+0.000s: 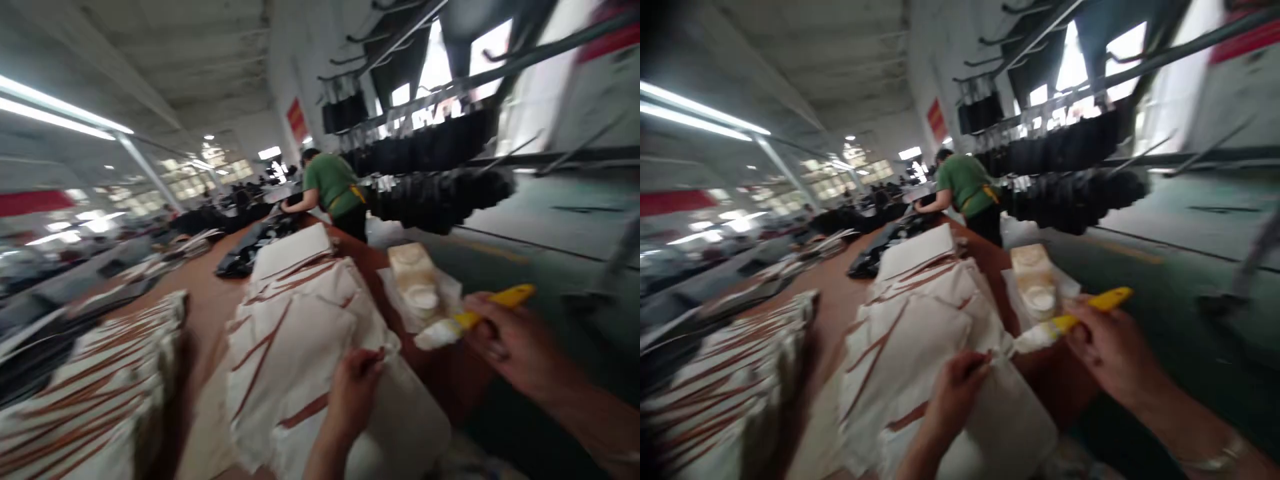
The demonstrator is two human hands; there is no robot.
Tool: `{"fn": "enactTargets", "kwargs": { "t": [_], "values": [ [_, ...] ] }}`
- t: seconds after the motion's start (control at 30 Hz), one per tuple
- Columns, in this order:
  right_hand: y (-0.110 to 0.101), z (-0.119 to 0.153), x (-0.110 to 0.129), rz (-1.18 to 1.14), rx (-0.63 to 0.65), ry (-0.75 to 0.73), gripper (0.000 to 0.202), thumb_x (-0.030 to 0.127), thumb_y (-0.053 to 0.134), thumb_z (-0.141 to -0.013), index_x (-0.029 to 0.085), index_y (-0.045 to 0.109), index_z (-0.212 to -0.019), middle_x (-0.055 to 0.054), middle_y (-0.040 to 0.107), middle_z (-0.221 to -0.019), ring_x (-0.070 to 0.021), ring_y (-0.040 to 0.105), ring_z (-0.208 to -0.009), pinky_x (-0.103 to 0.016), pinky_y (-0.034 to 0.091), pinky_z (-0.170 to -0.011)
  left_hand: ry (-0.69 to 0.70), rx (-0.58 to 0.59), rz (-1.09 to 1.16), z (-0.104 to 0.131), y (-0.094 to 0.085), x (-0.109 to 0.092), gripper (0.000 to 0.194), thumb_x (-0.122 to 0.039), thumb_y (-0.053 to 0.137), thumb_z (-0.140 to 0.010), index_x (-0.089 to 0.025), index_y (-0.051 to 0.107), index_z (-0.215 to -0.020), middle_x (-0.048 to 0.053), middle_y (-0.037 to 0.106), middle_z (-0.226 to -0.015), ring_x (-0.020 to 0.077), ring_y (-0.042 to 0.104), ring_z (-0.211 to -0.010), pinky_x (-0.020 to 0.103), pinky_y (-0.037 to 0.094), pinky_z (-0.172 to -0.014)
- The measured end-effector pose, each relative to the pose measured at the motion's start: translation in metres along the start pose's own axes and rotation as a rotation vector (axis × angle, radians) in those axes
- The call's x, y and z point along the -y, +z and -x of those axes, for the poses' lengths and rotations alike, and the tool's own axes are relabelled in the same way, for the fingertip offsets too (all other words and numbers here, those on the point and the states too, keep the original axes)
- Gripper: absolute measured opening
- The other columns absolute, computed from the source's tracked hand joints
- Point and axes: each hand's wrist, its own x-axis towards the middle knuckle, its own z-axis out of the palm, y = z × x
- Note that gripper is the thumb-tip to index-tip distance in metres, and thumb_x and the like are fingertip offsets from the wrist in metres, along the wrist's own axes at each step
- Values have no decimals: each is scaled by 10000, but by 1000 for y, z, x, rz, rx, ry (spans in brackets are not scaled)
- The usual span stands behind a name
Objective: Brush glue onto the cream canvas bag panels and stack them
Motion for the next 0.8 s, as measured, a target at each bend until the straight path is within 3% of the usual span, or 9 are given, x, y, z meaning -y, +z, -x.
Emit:
{"fn": "enactTargets", "kwargs": {
  "t": [0.1,0.23,0.43,0.57,0.63,0.8],
  "values": [
    [-5,4,16,86,-43,-72,268,377,740,-814,183,555,-817,82,378,-467,-63,284,-367,-170,195,-355,72,48,115,-8,7,2,308,-408,537,-897,-155,698,-968,43,690,-898,203,625,-879,297,461,-798],
    [11,14,13,322,83,-168,283,420,659,-881,170,553,-802,62,410,-498,-86,328,-428,-196,243,-400,71,50,204,6,2,1,374,-515,588,-831,-189,727,-950,23,701,-845,197,634,-832,254,451,-753],
    [21,18,4,603,265,-338,216,332,584,-926,178,575,-775,19,494,-620,-140,457,-574,-250,374,-549,96,58,155,16,7,-11,358,-507,595,-832,-194,739,-931,20,681,-841,196,633,-826,262,463,-765],
    [18,13,7,682,183,-462,175,291,577,-925,181,578,-789,12,512,-656,-149,480,-604,-258,389,-591,88,51,166,20,9,-12,358,-503,575,-850,-207,740,-966,16,680,-829,193,651,-815,270,470,-772],
    [18,16,12,690,154,-464,177,293,563,-937,184,581,-799,22,495,-626,-143,466,-573,-251,378,-563,93,13,175,22,10,-12,352,-501,581,-847,-206,740,-957,17,681,-820,190,655,-800,270,473,-765],
    [19,27,15,684,294,-443,207,292,561,-935,183,561,-759,12,520,-651,-143,484,-595,-247,389,-576,232,-56,95,25,23,-6,299,-458,552,-882,-212,722,-896,11,634,-766,161,643,-728,243,488,-692]
  ]
}}
